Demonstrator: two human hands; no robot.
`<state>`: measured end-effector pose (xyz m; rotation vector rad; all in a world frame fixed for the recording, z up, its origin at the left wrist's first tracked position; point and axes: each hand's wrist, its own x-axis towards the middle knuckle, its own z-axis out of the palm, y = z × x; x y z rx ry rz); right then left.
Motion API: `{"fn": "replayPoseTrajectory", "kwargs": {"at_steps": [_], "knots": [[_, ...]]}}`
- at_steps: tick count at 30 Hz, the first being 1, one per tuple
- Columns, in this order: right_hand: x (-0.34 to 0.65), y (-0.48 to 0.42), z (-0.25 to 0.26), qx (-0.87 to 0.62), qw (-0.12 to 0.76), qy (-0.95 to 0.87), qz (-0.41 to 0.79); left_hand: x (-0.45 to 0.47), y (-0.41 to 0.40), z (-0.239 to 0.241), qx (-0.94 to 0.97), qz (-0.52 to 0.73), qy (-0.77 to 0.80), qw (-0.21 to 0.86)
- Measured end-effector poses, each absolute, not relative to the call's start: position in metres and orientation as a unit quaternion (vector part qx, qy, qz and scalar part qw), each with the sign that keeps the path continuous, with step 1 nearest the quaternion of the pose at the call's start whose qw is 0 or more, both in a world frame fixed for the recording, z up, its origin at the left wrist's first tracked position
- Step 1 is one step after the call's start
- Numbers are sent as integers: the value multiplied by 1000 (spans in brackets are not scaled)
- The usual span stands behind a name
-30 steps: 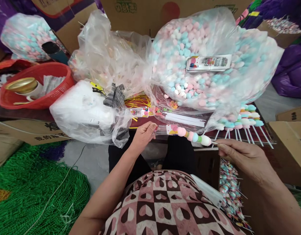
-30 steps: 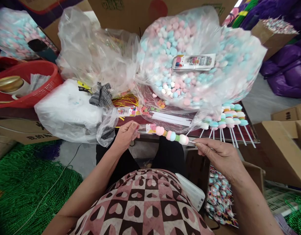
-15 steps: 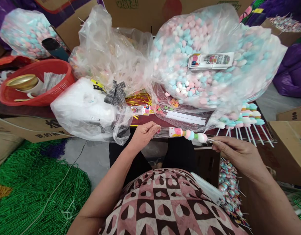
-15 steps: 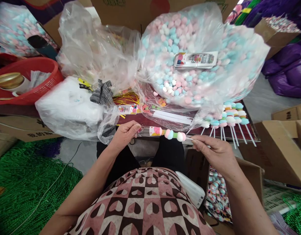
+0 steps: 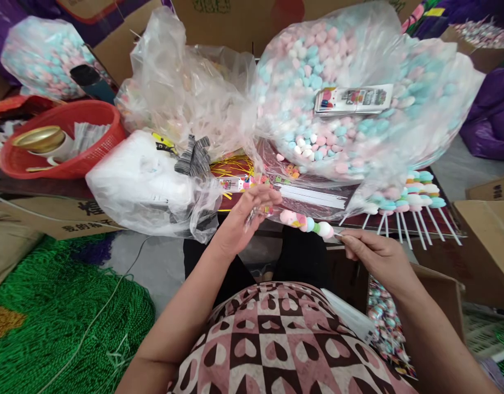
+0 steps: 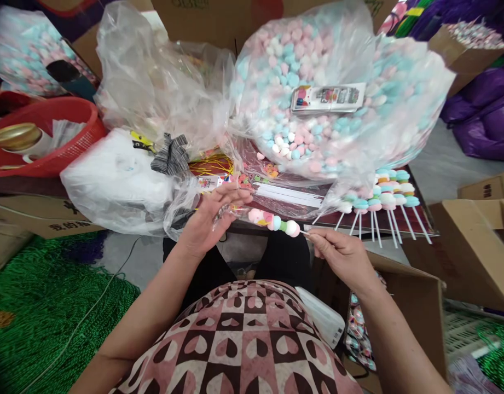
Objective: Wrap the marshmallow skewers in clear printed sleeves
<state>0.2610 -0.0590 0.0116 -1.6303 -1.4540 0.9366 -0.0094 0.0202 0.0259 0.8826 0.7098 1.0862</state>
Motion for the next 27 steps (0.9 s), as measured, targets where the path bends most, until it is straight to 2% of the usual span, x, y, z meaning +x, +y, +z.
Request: {"fn": "replayPoseTrajectory", "kwargs": {"at_steps": [4,9,19,27], "knots": [[235,-57,0,-619,436,-479,445,-1,23,48,319,535,294,725],[203,-56,-12,-560,488,-424,518,3,25,54,344,559,290,697],[175,-61,-17,-557,499,-411,522,24,25,35,284,568,289,716],[165,-62,-17,-529,488,-352,597,30,11,25,283,538,311,731]]}}
